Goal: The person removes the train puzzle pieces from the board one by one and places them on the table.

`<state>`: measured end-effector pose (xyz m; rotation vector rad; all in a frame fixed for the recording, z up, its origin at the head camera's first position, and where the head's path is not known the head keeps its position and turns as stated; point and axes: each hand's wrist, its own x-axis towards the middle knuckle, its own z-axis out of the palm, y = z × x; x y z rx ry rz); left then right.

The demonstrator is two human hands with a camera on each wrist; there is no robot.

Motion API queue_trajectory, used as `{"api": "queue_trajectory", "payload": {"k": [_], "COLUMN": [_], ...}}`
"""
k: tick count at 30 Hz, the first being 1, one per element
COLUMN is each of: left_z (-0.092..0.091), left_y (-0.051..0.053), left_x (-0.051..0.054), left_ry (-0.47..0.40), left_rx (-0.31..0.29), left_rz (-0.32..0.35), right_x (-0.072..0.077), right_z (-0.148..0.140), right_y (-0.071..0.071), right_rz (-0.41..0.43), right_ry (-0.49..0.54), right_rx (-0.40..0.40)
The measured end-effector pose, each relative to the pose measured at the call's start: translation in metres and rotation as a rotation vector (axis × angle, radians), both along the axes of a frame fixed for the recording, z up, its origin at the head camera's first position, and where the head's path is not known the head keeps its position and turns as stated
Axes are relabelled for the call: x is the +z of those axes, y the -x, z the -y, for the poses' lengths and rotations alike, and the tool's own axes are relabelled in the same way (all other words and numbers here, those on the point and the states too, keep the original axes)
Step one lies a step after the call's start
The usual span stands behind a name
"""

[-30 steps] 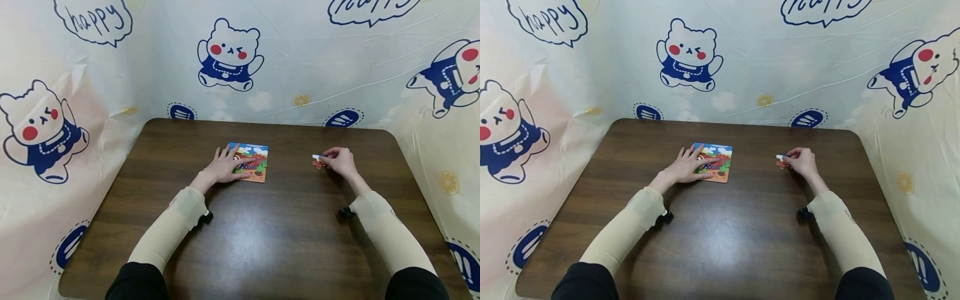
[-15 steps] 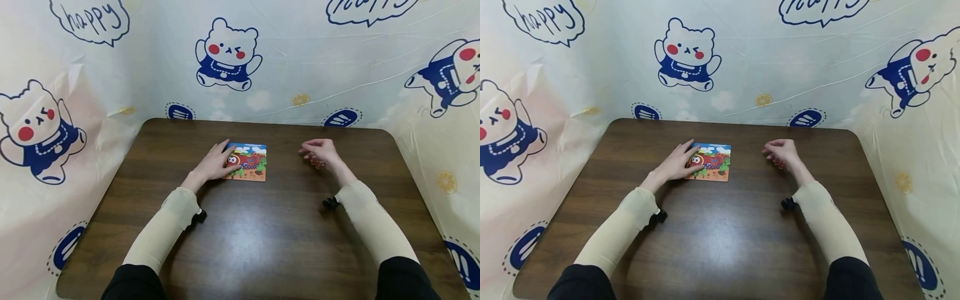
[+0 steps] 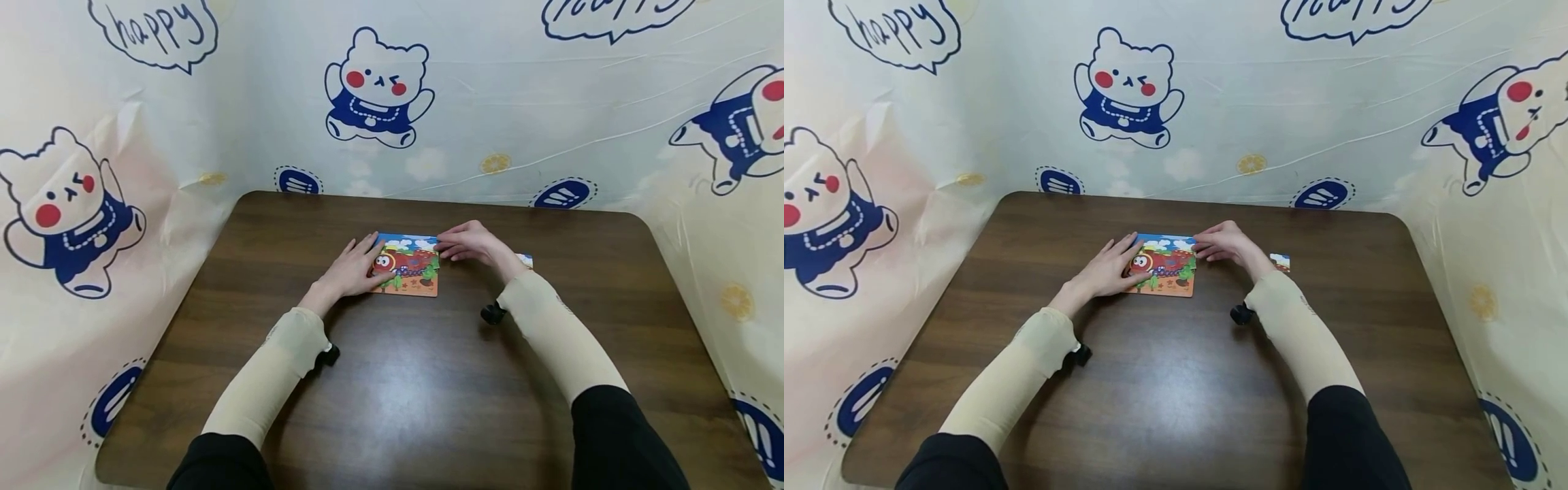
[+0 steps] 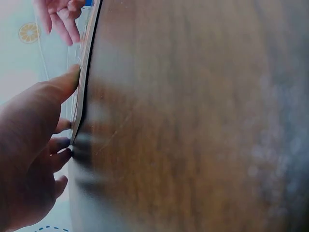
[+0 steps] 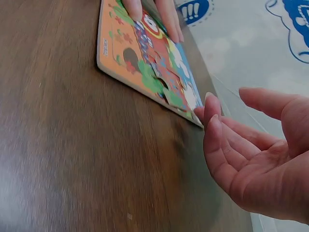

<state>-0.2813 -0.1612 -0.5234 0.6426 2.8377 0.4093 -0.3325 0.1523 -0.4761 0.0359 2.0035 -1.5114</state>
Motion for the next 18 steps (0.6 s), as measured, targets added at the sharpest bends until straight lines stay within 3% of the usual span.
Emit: {"api": "queue_trajectory", "payload": {"k": [13,18], "left_z": [-0.001,0.0], "left_y": [-0.001,-0.001], "left_x": [-0.001,0.0], "left_ry": [0.005,0.009], "left_rx": [0.011,0.013], "left_rz": [0.012,0.025], "right_x": [0.004,0.008], "right_z": [0.027,0.036], "right_y": [0.002,0.003], "right_rz": [0.11,0.166], "right_ry": [0.006,0.028], "right_rx": [0.029,0.006]}}
